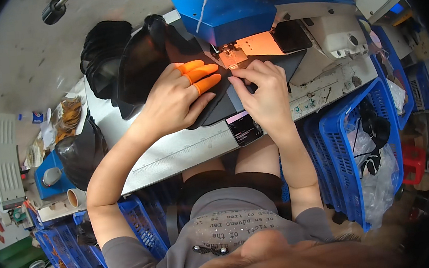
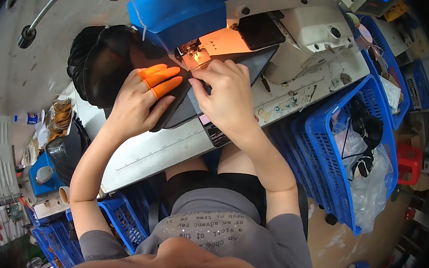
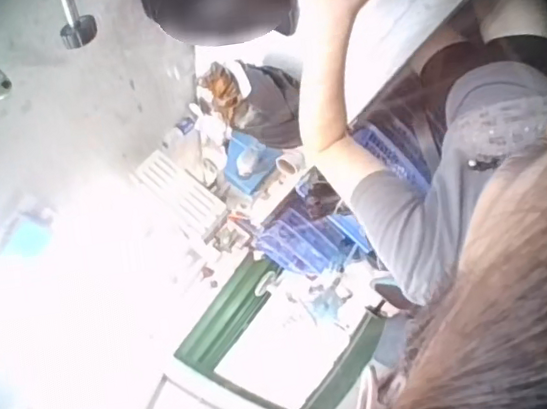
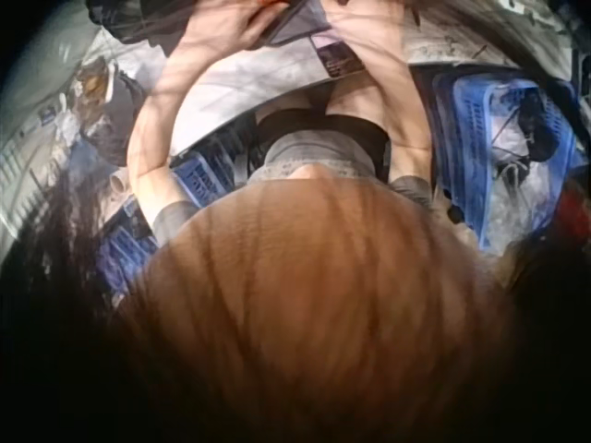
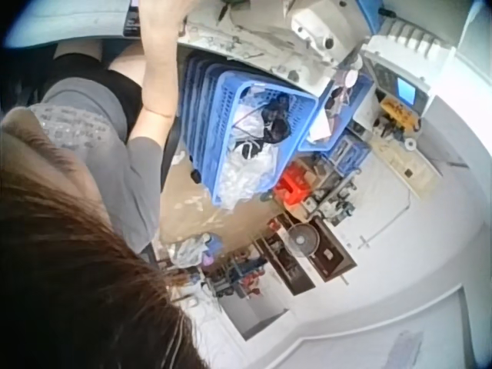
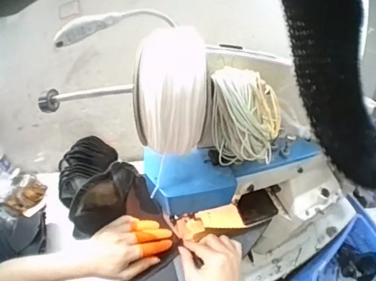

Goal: The person operates a sewing machine to stitch black fabric pieces, likely face masks. They guide the fabric under the needle with both hands, using an orange finger guard on the left index finger for safety. The person repeatedly picks up fabric from a stack, sews it, and places the finished item aside.

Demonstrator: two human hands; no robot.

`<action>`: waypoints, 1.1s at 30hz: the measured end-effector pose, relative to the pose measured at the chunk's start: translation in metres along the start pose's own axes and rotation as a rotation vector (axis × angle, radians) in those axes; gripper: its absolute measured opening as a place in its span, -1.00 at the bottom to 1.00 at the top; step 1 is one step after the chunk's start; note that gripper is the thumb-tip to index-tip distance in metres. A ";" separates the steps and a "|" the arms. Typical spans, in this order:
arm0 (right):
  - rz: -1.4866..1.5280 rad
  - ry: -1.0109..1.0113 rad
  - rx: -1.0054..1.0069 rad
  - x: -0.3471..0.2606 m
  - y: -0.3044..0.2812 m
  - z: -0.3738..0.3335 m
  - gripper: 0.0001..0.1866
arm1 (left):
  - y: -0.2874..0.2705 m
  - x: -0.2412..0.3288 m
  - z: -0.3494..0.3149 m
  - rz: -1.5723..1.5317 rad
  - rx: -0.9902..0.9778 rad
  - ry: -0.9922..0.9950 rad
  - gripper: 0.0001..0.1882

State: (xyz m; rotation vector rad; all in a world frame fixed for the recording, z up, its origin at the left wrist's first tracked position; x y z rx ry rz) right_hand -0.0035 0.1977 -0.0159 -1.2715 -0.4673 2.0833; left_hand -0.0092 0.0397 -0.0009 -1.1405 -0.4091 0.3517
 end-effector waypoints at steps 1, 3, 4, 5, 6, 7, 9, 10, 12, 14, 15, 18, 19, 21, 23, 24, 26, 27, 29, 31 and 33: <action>0.002 0.017 0.001 0.001 0.001 0.002 -0.90 | 0.000 -0.002 0.001 -0.001 0.000 -0.007 -0.64; 0.008 0.049 0.001 0.005 0.005 0.007 -0.90 | 0.000 -0.007 0.003 -0.003 0.001 -0.022 -0.63; 0.008 0.073 -0.014 0.006 0.008 0.010 -0.89 | 0.000 -0.009 0.004 -0.007 -0.002 -0.028 -0.62; 0.007 0.096 -0.030 0.008 0.010 0.013 -0.89 | 0.002 -0.012 0.004 -0.001 -0.010 -0.027 -0.62; 0.005 0.119 -0.043 0.009 0.011 0.016 -0.88 | 0.002 -0.015 0.006 0.004 -0.016 -0.024 -0.62; -0.017 0.124 -0.046 0.009 0.011 0.019 -0.88 | 0.003 -0.019 0.008 0.010 -0.023 -0.021 -0.62; -0.058 0.132 -0.058 0.008 0.012 0.025 -0.87 | 0.004 -0.026 0.011 -0.004 -0.030 -0.016 -0.64; -0.049 0.129 -0.064 0.008 0.013 0.028 -0.87 | 0.003 -0.031 0.012 -0.010 -0.035 -0.003 -0.64; -0.032 0.126 -0.074 0.009 0.015 0.033 -0.86 | 0.004 -0.038 0.014 -0.006 -0.018 0.037 -0.65; -0.022 0.118 -0.055 0.010 0.015 0.036 -0.85 | 0.002 -0.042 0.020 0.007 -0.061 0.045 -0.67; -0.017 0.114 -0.046 0.010 0.015 0.037 -0.85 | 0.003 -0.044 0.022 0.013 -0.083 0.049 -0.68; -0.001 0.166 -0.077 0.011 0.017 0.039 -0.85 | 0.005 -0.053 0.025 -0.020 -0.113 0.030 -0.67; -0.011 0.175 -0.071 0.013 0.018 0.039 -0.85 | 0.006 -0.056 0.026 -0.029 -0.132 0.019 -0.66; -0.027 0.191 -0.058 0.014 0.018 0.039 -0.85 | 0.006 -0.060 0.030 -0.075 -0.125 0.046 -0.66; -0.029 0.226 -0.053 0.016 0.016 0.038 -0.86 | 0.004 -0.062 0.033 -0.106 -0.103 0.092 -0.67; -0.031 0.243 -0.049 0.017 0.015 0.038 -0.86 | 0.004 -0.063 0.034 -0.121 -0.070 0.121 -0.68; 0.012 0.229 -0.043 0.016 0.011 0.036 -0.88 | 0.006 -0.069 0.031 -0.133 -0.061 0.077 -0.69; 0.031 0.222 -0.038 0.017 0.007 0.035 -0.89 | 0.007 -0.071 0.031 -0.140 -0.055 0.059 -0.69; 0.043 0.157 0.012 0.018 -0.003 0.028 -0.92 | 0.003 -0.069 0.032 -0.038 -0.054 0.097 -0.70; 0.080 0.099 0.047 0.023 -0.009 0.021 -0.94 | 0.003 -0.068 0.032 0.026 -0.063 0.114 -0.70; 0.138 0.047 0.066 0.027 -0.012 0.015 -0.93 | 0.004 -0.068 0.029 0.049 -0.079 0.110 -0.71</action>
Point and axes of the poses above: each hand's wrist, its own z-axis towards the middle knuckle, its own y-axis out of the palm, x = y × z, the point moved 7 cm from there along z, towards the middle knuckle, and after that the axes turned 7 degrees about y, right-handed, at the moved point
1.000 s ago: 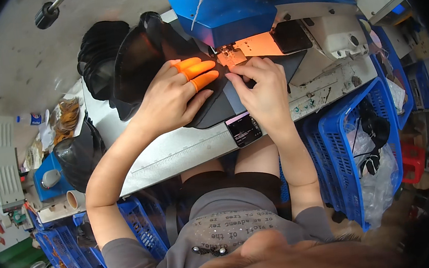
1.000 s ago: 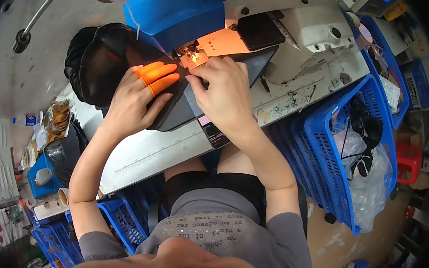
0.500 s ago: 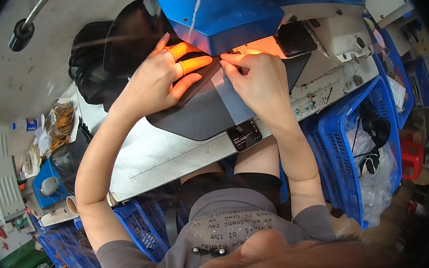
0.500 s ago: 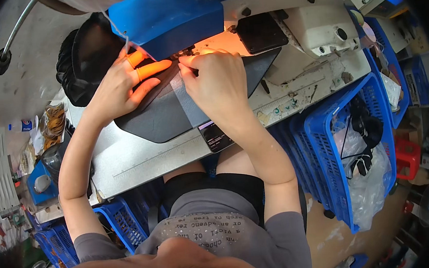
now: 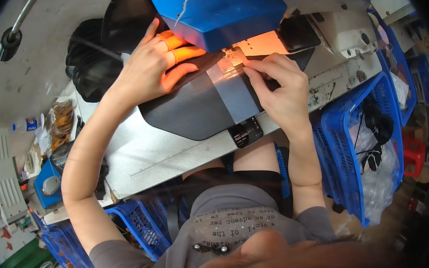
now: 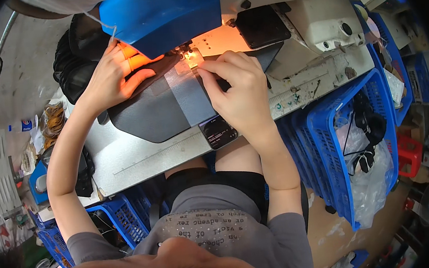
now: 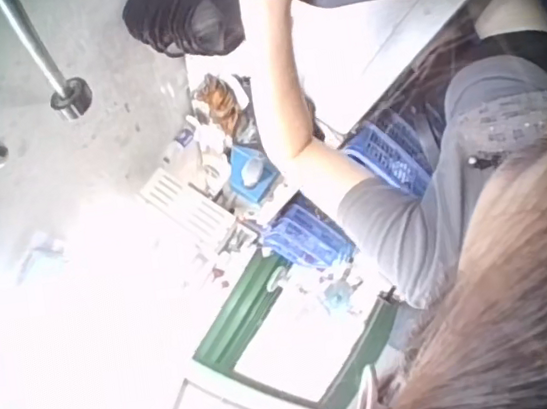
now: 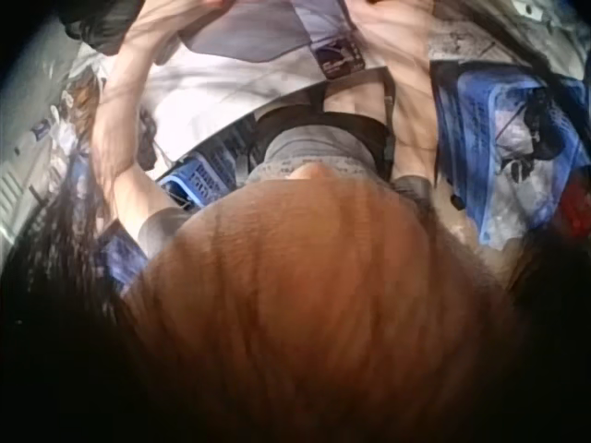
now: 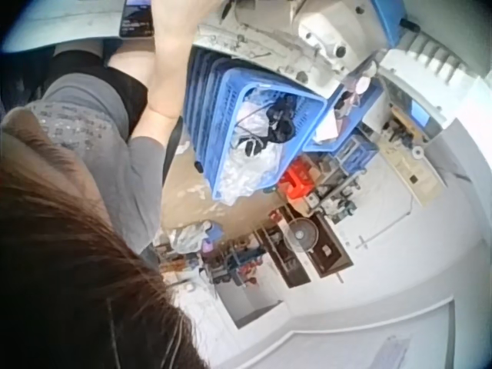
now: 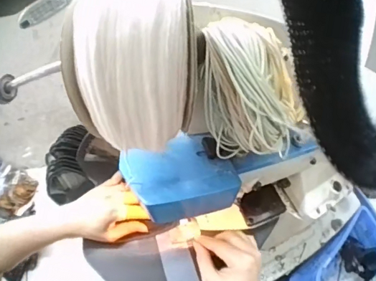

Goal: The person operates a sewing machine to stitch black fabric pieces, likely face masks. They guide the fabric under the needle with both hands, using an orange finger guard on the left index finger for safety. The person repeatedly picks up fabric from a stack, sews it, and places the finished item aside.

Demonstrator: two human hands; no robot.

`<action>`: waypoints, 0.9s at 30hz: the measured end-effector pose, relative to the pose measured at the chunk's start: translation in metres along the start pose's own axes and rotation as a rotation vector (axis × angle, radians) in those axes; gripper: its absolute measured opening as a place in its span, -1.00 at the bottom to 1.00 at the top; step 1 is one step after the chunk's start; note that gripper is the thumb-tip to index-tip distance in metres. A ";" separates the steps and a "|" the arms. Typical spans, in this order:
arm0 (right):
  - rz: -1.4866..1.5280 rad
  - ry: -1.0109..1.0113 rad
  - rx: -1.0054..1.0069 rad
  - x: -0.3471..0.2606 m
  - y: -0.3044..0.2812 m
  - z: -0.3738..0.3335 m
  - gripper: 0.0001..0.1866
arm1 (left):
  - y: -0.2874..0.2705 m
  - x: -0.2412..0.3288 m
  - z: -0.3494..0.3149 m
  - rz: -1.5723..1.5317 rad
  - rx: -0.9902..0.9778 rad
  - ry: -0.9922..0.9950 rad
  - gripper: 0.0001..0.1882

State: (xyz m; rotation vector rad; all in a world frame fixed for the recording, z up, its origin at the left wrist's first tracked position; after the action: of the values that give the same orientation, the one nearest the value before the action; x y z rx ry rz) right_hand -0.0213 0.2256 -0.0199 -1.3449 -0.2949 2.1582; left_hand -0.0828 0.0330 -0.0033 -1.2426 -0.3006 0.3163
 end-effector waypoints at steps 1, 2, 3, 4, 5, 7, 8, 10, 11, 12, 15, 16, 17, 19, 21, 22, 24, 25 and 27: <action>0.006 -0.019 0.009 0.000 -0.002 -0.001 -0.93 | 0.000 0.000 0.000 0.000 -0.009 -0.002 -0.71; 0.012 -0.038 0.019 -0.001 -0.003 -0.002 -0.92 | 0.000 -0.001 0.001 0.000 -0.018 -0.004 -0.71; 0.022 -0.059 0.027 -0.002 -0.004 -0.002 -0.92 | -0.001 0.000 0.001 0.003 -0.029 -0.009 -0.71; 0.020 -0.060 0.027 -0.002 -0.005 -0.003 -0.91 | -0.001 0.001 0.001 0.006 -0.024 -0.004 -0.71; 0.017 -0.060 0.027 -0.002 -0.005 -0.003 -0.91 | -0.001 0.001 0.002 0.010 -0.020 0.001 -0.71; 0.023 -0.066 0.029 -0.001 -0.003 -0.003 -0.91 | 0.000 0.001 0.001 0.014 -0.021 -0.011 -0.72; 0.028 -0.071 0.030 0.000 -0.003 -0.003 -0.91 | 0.000 0.001 0.001 0.012 -0.024 -0.029 -0.72; 0.026 -0.082 0.037 -0.001 -0.004 -0.004 -0.91 | 0.000 0.002 0.002 0.008 -0.037 -0.057 -0.73; 0.025 -0.088 0.042 -0.002 -0.005 -0.003 -0.91 | -0.002 0.003 0.003 0.010 -0.048 -0.071 -0.74; 0.024 -0.095 0.046 -0.002 -0.005 -0.003 -0.91 | -0.003 0.005 0.004 0.012 -0.061 -0.086 -0.74; 0.051 -0.082 0.046 0.000 -0.004 -0.005 -0.92 | -0.003 0.008 0.003 0.010 -0.024 -0.121 -0.74; 0.054 -0.087 0.049 0.000 -0.004 -0.004 -0.92 | -0.003 0.010 0.002 0.019 -0.021 -0.152 -0.73; 0.058 -0.093 0.052 0.000 -0.003 -0.004 -0.92 | -0.004 0.013 0.002 0.028 -0.017 -0.184 -0.73; 0.063 -0.102 0.062 0.000 -0.005 -0.004 -0.92 | -0.003 0.020 0.002 0.062 -0.017 -0.237 -0.71; 0.077 -0.112 0.072 0.000 -0.004 -0.004 -0.93 | -0.003 0.026 0.001 0.117 -0.027 -0.287 -0.71; 0.074 -0.113 0.075 0.001 -0.003 -0.004 -0.93 | -0.004 0.030 0.001 0.115 -0.025 -0.304 -0.71; 0.068 -0.117 0.084 0.002 -0.003 -0.005 -0.93 | -0.006 0.037 0.005 0.114 -0.022 -0.337 -0.70; 0.065 -0.120 0.087 0.003 -0.004 -0.005 -0.93 | -0.006 0.040 0.008 0.118 -0.039 -0.319 -0.69; 0.063 -0.129 0.094 0.003 -0.004 -0.005 -0.92 | -0.003 0.042 0.006 0.104 -0.083 -0.383 -0.69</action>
State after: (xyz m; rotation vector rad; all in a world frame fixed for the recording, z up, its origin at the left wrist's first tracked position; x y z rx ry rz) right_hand -0.0166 0.2299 -0.0232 -1.1800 -0.2003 2.2862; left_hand -0.0464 0.0537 0.0029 -1.2775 -0.5837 0.6392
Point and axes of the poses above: each hand's wrist, its own z-axis towards the middle knuckle, its own y-axis out of the palm, x = y × z, the point moved 7 cm from there along z, towards the middle knuckle, and after that the axes turned 7 degrees about y, right-handed, at the moved point
